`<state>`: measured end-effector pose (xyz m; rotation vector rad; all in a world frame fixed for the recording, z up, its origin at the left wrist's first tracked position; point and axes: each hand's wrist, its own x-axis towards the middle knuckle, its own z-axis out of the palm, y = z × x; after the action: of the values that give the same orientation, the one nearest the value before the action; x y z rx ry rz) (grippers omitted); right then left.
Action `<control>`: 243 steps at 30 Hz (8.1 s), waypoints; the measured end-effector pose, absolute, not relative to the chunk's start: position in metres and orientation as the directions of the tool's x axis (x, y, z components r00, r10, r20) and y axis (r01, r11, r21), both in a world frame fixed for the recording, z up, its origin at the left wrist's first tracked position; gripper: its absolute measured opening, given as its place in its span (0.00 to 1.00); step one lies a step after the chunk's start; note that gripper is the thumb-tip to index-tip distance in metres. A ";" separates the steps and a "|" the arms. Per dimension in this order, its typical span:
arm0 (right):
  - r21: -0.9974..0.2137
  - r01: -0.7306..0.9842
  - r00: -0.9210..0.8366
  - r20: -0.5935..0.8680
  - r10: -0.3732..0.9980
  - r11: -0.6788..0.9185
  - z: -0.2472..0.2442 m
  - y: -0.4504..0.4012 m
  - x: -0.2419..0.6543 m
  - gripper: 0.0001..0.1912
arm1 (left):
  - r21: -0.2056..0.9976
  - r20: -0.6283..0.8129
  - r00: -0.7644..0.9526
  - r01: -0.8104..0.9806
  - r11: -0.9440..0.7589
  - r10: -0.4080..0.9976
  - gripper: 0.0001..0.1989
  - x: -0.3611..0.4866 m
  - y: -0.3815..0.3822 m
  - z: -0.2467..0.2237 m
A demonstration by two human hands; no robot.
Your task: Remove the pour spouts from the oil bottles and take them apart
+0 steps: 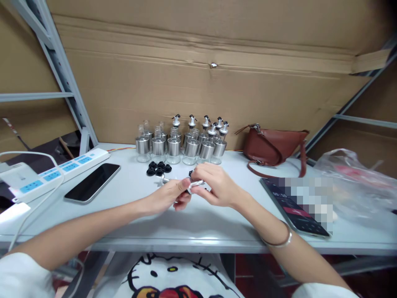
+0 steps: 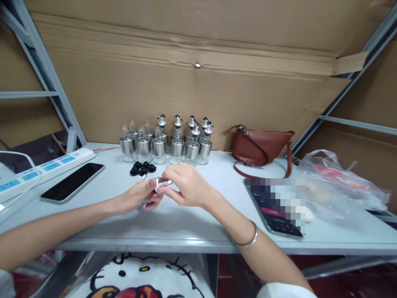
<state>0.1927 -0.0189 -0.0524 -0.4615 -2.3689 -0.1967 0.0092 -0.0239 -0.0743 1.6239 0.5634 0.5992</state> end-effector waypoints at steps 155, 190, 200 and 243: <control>-0.996 -0.001 -0.610 0.069 0.790 0.086 -0.074 -0.002 0.189 0.31 | 0.073 0.743 0.620 0.303 -0.950 0.254 0.12 -0.023 0.001 -0.078; 0.300 0.521 -0.689 0.701 0.186 0.799 -0.072 -0.005 0.191 0.17 | 0.790 0.332 0.496 0.318 -0.524 0.802 0.20 -0.010 -0.013 -0.073; -0.440 0.405 -0.509 0.620 0.598 0.801 -0.071 -0.012 0.190 0.20 | 0.249 0.617 0.592 0.478 -0.842 0.519 0.12 -0.017 -0.002 -0.080; -0.374 0.439 -0.486 0.666 0.566 0.817 -0.072 -0.008 0.191 0.17 | 0.512 0.554 0.509 0.416 -0.752 0.658 0.12 -0.016 -0.005 -0.073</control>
<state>0.1910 -0.0083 -0.0718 -0.7353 -2.1578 0.1931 -0.0156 -0.0049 -0.0733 2.4419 0.8989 1.0946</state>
